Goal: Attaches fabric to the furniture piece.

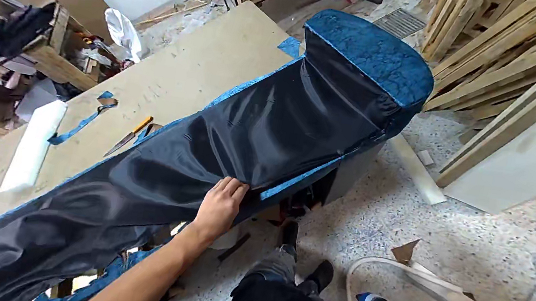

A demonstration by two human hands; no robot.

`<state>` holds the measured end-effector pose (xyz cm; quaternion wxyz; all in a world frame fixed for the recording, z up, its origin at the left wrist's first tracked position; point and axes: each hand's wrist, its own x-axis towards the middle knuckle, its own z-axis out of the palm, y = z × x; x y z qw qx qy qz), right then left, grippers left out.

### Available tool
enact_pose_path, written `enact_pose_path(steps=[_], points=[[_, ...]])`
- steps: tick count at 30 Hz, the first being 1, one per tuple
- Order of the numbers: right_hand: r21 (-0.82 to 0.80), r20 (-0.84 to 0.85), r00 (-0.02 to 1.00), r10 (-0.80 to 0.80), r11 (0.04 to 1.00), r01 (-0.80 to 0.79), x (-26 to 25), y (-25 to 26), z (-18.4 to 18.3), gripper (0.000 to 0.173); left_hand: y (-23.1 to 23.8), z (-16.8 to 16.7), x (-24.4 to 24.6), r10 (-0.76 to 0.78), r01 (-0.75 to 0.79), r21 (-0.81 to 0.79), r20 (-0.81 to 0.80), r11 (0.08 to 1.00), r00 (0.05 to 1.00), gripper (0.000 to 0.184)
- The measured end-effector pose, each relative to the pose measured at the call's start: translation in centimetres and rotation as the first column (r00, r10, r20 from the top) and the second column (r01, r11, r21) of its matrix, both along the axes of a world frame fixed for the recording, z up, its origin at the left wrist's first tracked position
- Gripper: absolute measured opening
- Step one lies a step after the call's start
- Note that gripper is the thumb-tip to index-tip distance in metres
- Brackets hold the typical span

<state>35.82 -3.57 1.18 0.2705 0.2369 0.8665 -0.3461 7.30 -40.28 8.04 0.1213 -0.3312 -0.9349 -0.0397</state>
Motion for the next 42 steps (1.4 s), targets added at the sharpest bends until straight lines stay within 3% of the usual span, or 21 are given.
enact_pose_path(steps=[10, 18, 25, 33, 42], points=[[0.153, -0.049, 0.998, 0.039, 0.988, -0.031, -4.0, 0.4, 4.4, 0.043, -1.1, -0.9, 2.0, 0.032, -0.036, 0.125, 0.038, 0.992, 0.999, 0.03], [0.216, -0.07, 0.991, 0.111, 0.972, -0.094, -9.8, -1.8, 6.3, 0.044, -1.5, -1.7, 3.1, 0.03, -0.041, 0.346, 0.037, 0.937, 0.999, 0.021], [0.138, -0.219, 0.973, -0.07, 0.985, 0.102, -14.6, -3.6, 11.7, 0.049, -1.1, -1.8, 2.5, 0.08, -0.059, 0.472, -0.023, 0.88, 0.997, 0.02], [0.08, -0.313, 0.948, -0.06, 0.993, 0.089, -23.1, -3.0, 14.6, 0.034, -2.3, -2.3, 3.0, -0.089, 0.014, 0.413, 0.162, 0.91, 0.983, 0.026], [0.325, -0.224, 0.974, 0.045, 0.945, 0.031, -26.5, -4.3, 14.9, 0.037, -2.4, -1.2, 1.3, -0.257, 0.216, 0.263, 0.131, 0.94, 0.958, 0.022]])
